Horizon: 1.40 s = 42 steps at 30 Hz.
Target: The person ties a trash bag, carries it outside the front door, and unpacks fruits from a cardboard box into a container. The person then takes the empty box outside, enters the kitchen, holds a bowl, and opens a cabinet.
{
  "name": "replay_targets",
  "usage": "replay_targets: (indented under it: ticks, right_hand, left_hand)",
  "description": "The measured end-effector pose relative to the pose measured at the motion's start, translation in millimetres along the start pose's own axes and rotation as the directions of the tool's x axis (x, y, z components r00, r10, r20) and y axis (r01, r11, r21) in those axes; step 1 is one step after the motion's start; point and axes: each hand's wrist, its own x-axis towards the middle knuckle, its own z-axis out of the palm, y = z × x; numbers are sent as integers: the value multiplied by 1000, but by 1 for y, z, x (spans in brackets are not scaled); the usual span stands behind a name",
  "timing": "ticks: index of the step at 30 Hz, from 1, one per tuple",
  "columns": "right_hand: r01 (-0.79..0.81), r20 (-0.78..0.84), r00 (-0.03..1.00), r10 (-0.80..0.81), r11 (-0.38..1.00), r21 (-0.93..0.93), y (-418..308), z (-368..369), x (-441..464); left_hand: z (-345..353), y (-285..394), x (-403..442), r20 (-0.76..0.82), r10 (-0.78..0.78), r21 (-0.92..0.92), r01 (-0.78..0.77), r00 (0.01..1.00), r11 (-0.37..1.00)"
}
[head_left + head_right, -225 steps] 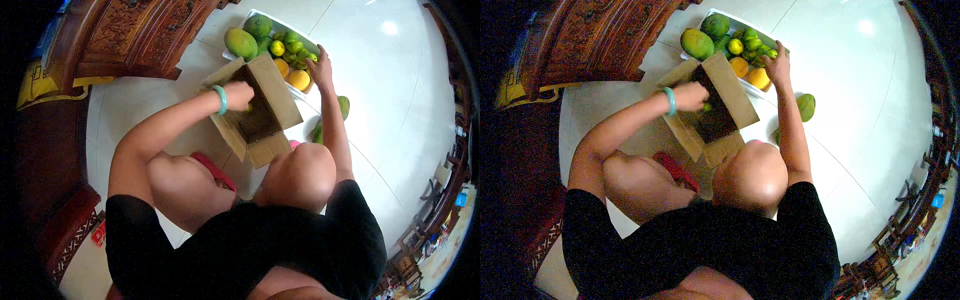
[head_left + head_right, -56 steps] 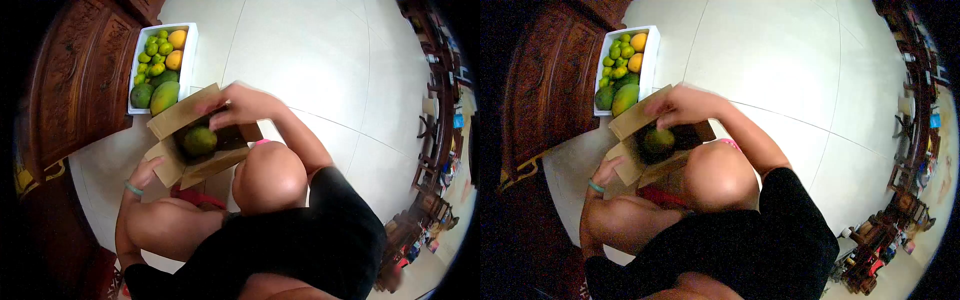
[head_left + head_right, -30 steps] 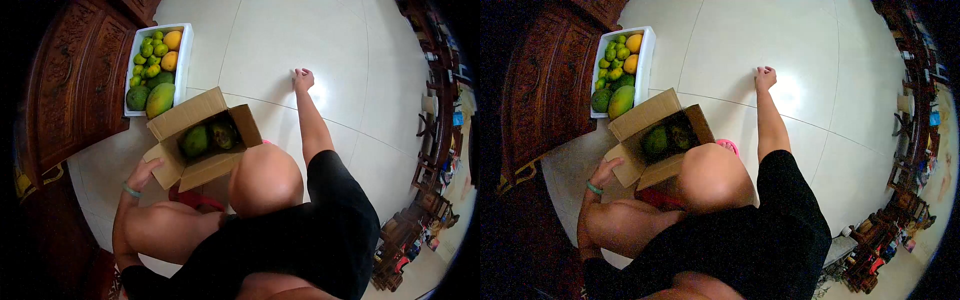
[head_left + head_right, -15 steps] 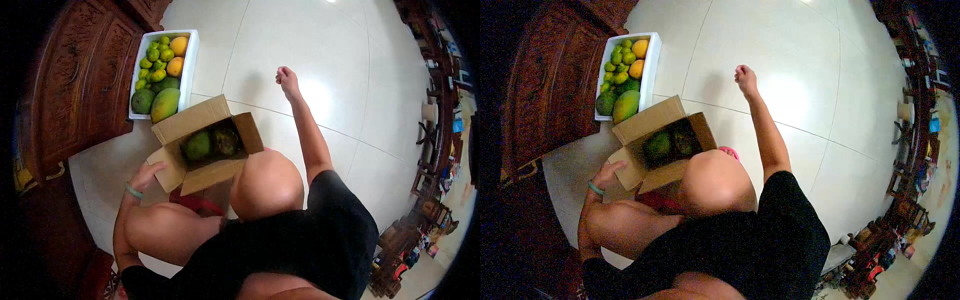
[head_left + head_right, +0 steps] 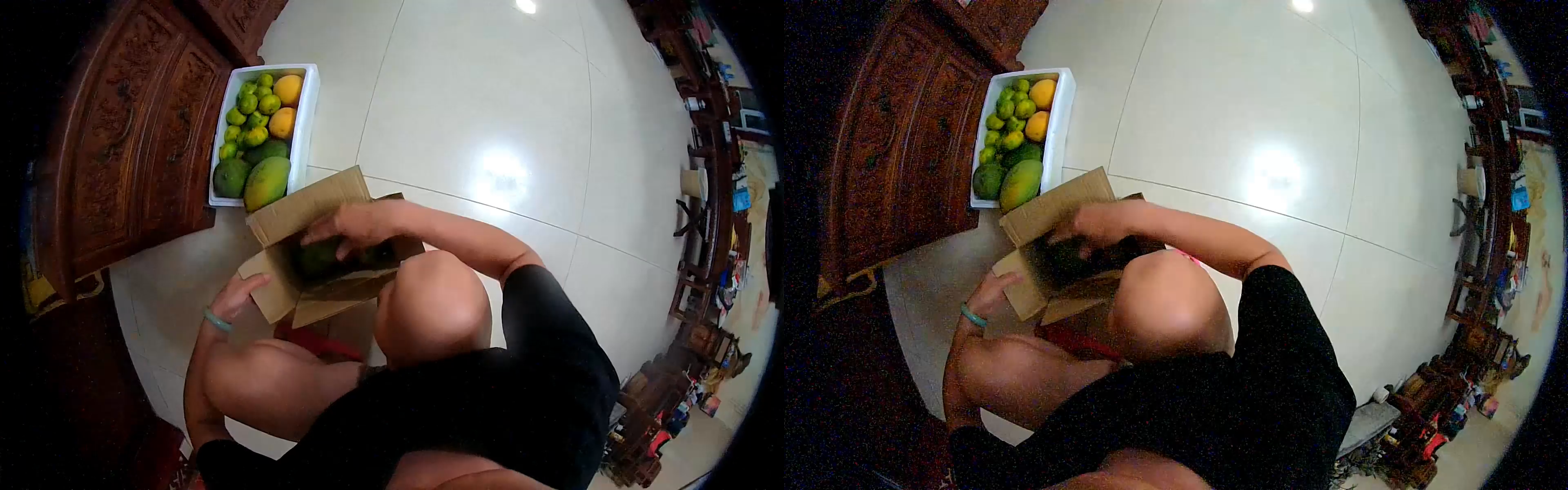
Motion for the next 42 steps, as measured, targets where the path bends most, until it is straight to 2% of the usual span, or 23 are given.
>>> replay_targets:
  ticks: [1, 2, 3, 4, 5, 6, 8, 11, 14, 19, 21, 23, 24, 25, 28, 30, 32, 34, 36, 38, 39, 41, 42]
  right_hand:
    - [-102, -102, 986, 133, 958, 266, -20, -33, 0]
    - [-365, -102, 874, 476, 779, 509, -11, -52, -11]
    - [-368, -392, 672, 628, 743, 559, -19, -77, -22]
    - [-235, -666, 460, 587, 804, 545, 10, -87, -41]
    - [-462, -815, 269, 514, 811, 359, 49, -97, -67]
    - [-662, -879, 218, 423, 726, 186, 85, -103, -98]
    - [-877, -883, 229, 410, 481, -3, 150, -101, -158]
    - [-929, -851, 223, 476, 368, -38, 185, -89, -200]
    - [-932, -856, 259, 448, 347, -101, 204, -72, -214]
    - [-860, -928, 230, 292, 507, -53, 238, -53, -221]
    - [-713, -809, -44, 586, 549, 436, 210, -56, -199]
    - [-777, -792, -11, 610, 494, 391, 181, -58, -180]
    - [-602, -774, 3, 634, 619, 504, 169, -59, -168]
    - [-392, -753, 27, 658, 700, 597, 155, -59, -156]
    - [-277, -729, 258, 634, 772, 573, 77, -64, -99]
    - [-273, -646, 476, 597, 798, 537, 26, -57, -62]
    - [-341, -512, 733, 448, 893, 293, -11, -40, -35]
    - [-364, -367, 848, 382, 924, 120, -27, -36, -18]
    - [-343, -679, 625, 385, 917, 204, -9, -44, -22]
    - [-465, -908, 171, 381, 844, 267, 45, -61, -55]
    - [-614, -935, 62, 348, 752, 240, 78, -64, -84]
    - [-891, -919, 87, 386, 442, 101, 137, -57, -144]
    - [-901, -902, 163, 399, 433, 29, 159, -54, -166]
  left_hand:
    - [3, 1, -2, -2, -2, -5, 2, 1000, 1000]
    - [8, 5, -4, 8, 45, -25, -45, 999, 999]
    - [11, 7, -5, 17, 90, -44, -89, 996, 995]
    - [10, 5, -4, 15, 86, -47, -85, 996, 995]
    - [8, 1, -2, 5, 73, -47, -73, 997, 996]
    - [7, -1, -1, -4, 62, -45, -62, 998, 997]
    - [3, 0, 0, -21, 36, -1, -36, 999, 999]
    - [1, 0, 0, -52, 8, 41, -6, 999, 999]
    - [-2, -6, 2, -48, 11, 28, -10, 999, 1000]
    - [12, 11, -7, -39, -29, 25, 30, 999, 999]
    - [12, 9, -7, 47, 48, -102, -43, 998, 994]
    - [5, -1, 0, 14, 31, -63, -30, 999, 998]
    - [4, 0, 0, -15, 13, -19, -13, 1000, 1000]
    - [3, 1, -1, 27, 3, -35, -2, 1000, 999]
    - [10, 11, -9, 12, -17, -26, 18, 1000, 1000]
    - [15, 11, -11, 7, 21, -138, -20, 1000, 990]
    - [15, 19, -13, 55, 41, -20, -40, 998, 999]
    - [9, 8, -7, -9, -11, -26, 11, 1000, 1000]
    - [10, 6, -5, 15, 60, -8, -60, 998, 998]
    - [4, -7, 0, 26, 78, -23, -77, 997, 997]
    - [2, -9, 2, 32, 97, -28, -97, 995, 995]
    - [-1, -9, 4, 45, 125, -28, -124, 991, 992]
    - [1, -7, 3, 31, 121, -16, -120, 992, 993]
